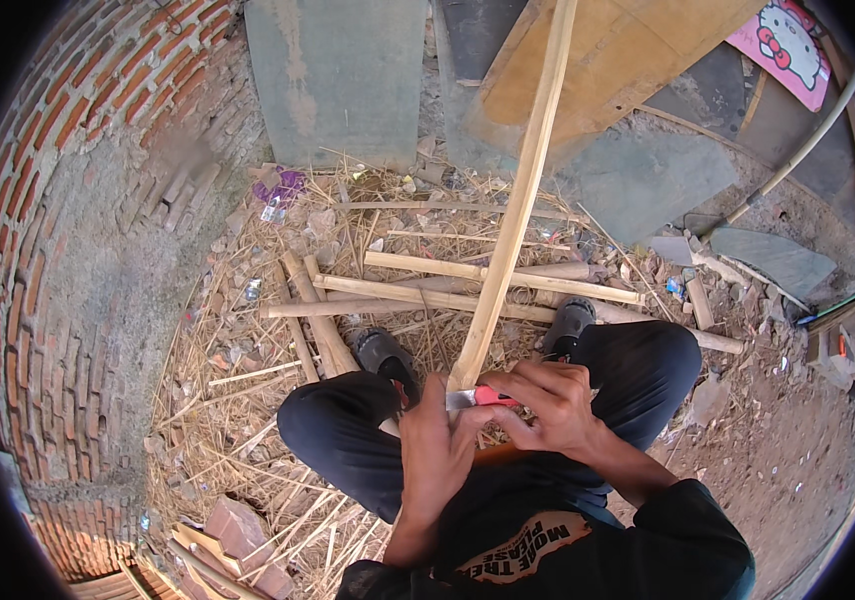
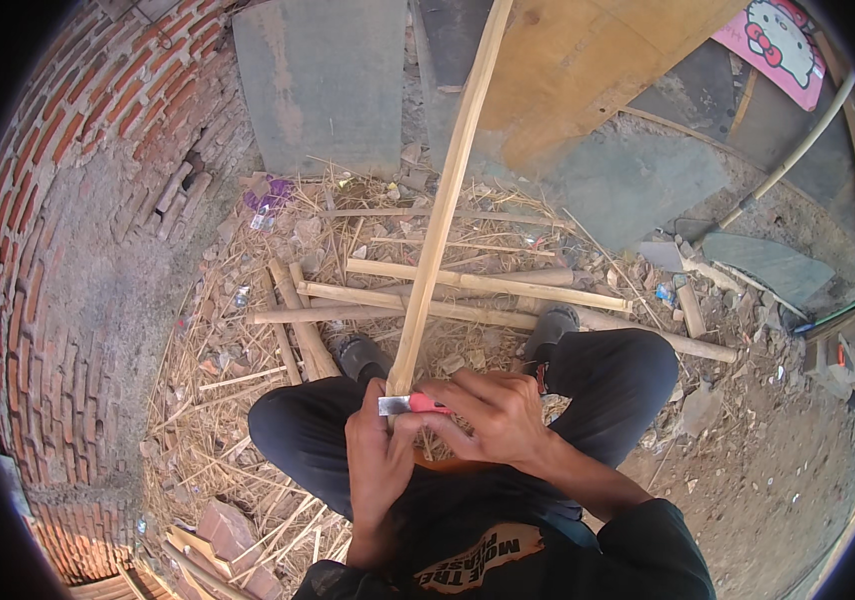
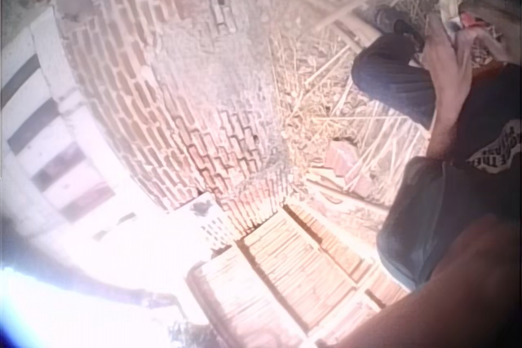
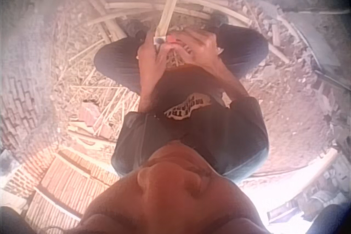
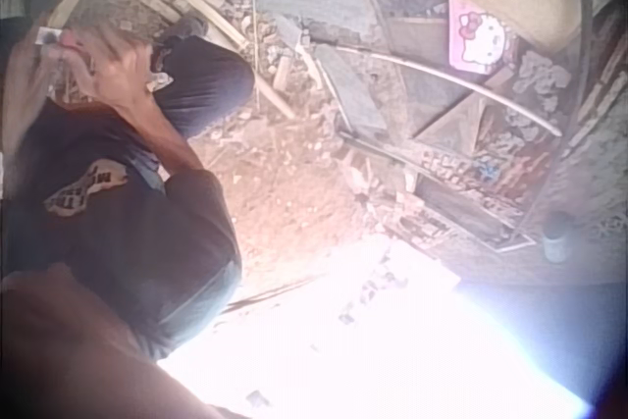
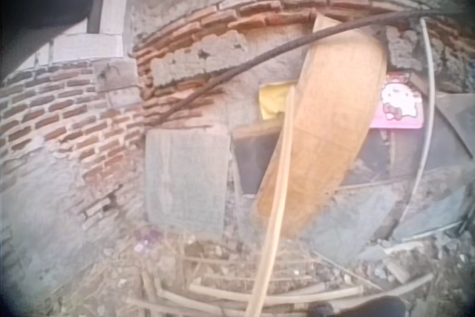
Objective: The person sits on the ground and uses a utility knife to shave thin strips from a long wooden stick. They hold the stick with one hand and scrape the blade along its length to remove material, creating wood shavings.
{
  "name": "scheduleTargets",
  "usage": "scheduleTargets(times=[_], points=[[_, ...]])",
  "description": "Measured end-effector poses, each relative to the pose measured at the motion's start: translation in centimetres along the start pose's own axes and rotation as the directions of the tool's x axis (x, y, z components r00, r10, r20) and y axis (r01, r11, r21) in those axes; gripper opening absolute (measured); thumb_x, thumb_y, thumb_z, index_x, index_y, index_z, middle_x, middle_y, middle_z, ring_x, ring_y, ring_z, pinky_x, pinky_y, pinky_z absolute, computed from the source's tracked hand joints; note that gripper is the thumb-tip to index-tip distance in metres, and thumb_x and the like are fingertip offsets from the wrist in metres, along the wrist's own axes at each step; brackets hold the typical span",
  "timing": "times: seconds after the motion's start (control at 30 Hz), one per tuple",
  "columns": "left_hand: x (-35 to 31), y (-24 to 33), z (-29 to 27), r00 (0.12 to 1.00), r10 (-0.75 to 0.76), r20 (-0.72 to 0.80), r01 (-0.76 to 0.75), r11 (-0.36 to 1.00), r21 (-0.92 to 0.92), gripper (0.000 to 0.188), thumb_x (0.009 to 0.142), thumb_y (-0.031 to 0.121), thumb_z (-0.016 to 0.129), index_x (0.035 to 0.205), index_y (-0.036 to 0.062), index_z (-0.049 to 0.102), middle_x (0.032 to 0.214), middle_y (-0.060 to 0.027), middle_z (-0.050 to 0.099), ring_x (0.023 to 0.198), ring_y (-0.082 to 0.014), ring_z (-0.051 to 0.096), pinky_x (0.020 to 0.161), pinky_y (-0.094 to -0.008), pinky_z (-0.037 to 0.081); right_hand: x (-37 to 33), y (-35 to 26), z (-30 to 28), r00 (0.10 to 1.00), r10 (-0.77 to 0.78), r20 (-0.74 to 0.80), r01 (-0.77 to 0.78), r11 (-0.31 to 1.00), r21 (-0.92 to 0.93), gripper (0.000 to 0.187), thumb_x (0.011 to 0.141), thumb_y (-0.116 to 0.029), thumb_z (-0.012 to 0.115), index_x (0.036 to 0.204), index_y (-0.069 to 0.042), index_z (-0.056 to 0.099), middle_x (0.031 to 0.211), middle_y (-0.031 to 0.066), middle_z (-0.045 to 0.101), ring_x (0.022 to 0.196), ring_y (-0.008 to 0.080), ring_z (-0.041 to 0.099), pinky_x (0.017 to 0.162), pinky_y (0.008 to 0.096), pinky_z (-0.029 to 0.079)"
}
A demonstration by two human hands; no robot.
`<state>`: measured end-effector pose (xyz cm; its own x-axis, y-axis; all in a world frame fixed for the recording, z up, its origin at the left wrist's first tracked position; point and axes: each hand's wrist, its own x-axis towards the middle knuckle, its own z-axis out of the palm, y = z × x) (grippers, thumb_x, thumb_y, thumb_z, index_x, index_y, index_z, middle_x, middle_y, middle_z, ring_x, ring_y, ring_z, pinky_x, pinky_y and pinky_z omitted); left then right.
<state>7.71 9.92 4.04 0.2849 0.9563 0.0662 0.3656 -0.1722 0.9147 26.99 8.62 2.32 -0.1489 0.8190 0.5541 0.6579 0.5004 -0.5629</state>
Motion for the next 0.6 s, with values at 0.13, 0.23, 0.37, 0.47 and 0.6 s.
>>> scheduleTargets(times=[0.13,0.23,0.37,0.47,0.6], points=[[-0.2,-0.5,0.5,0.999,0.018,-0.035,-0.017,0.999,0.03,0.034,0.11,0.03,0.068,0.105,-0.0011,0.054,0.069,-0.0162,0.054,0.056,-0.0295,0.055,0.056,-0.0369,0.045,0.2,-0.1,-0.4,1.0,-0.03,-0.005,0.03,0.997,-0.065,0.028,0.086,-0.025,0.089,0.109,-0.01,0.082,0.08,0.0036,0.071,0.057,0.0208,0.068,0.053,0.034,0.054],[-1.7,-0.9,0.7,0.999,-0.039,0.011,0.038,0.997,0.07,0.036,0.111,0.032,0.067,0.106,-0.0016,0.055,0.069,-0.0187,0.054,0.057,-0.0361,0.056,0.057,-0.0391,0.046,1.6,3.2,-2.0,0.932,0.198,-0.303,-0.222,0.974,-0.048,0.025,0.092,-0.018,0.087,0.109,-0.001,0.082,0.094,0.0162,0.081,0.071,0.027,0.077,0.064,0.0344,0.06],[-4.5,-0.9,0.7,0.983,-0.102,0.151,0.088,0.992,0.093,0.046,0.108,0.041,0.071,0.117,-0.0025,0.059,0.08,-0.0266,0.068,0.076,-0.049,0.072,0.065,-0.0511,0.053,3.6,7.5,-5.6,0.825,0.424,-0.372,-0.466,0.885,-0.024,0.025,0.1,-0.018,0.08,0.113,0.003,0.079,0.091,0.0188,0.08,0.077,0.0258,0.077,0.072,0.0342,0.058],[-3.3,-1.1,0.5,0.988,-0.11,0.112,0.099,0.991,0.092,0.045,0.108,0.039,0.071,0.117,-0.0028,0.059,0.076,-0.0236,0.067,0.073,-0.0479,0.071,0.063,-0.0499,0.052,2.6,7.2,-5.7,0.849,0.417,-0.325,-0.452,0.892,-0.036,0.025,0.1,-0.019,0.079,0.112,0.003,0.078,0.091,0.0182,0.079,0.076,0.0249,0.075,0.071,0.0337,0.056],[-1.7,-1.8,0.0,0.993,-0.119,0.026,0.118,0.993,0.021,0.037,0.108,0.033,0.072,0.108,-0.0014,0.059,0.069,-0.0173,0.063,0.06,-0.0361,0.066,0.058,-0.0426,0.048,0.8,5.4,-3.5,0.896,0.365,-0.253,-0.37,0.929,0.033,0.027,0.097,-0.02,0.082,0.111,0.003,0.077,0.09,0.0172,0.077,0.076,0.0283,0.074,0.071,0.0347,0.057]])
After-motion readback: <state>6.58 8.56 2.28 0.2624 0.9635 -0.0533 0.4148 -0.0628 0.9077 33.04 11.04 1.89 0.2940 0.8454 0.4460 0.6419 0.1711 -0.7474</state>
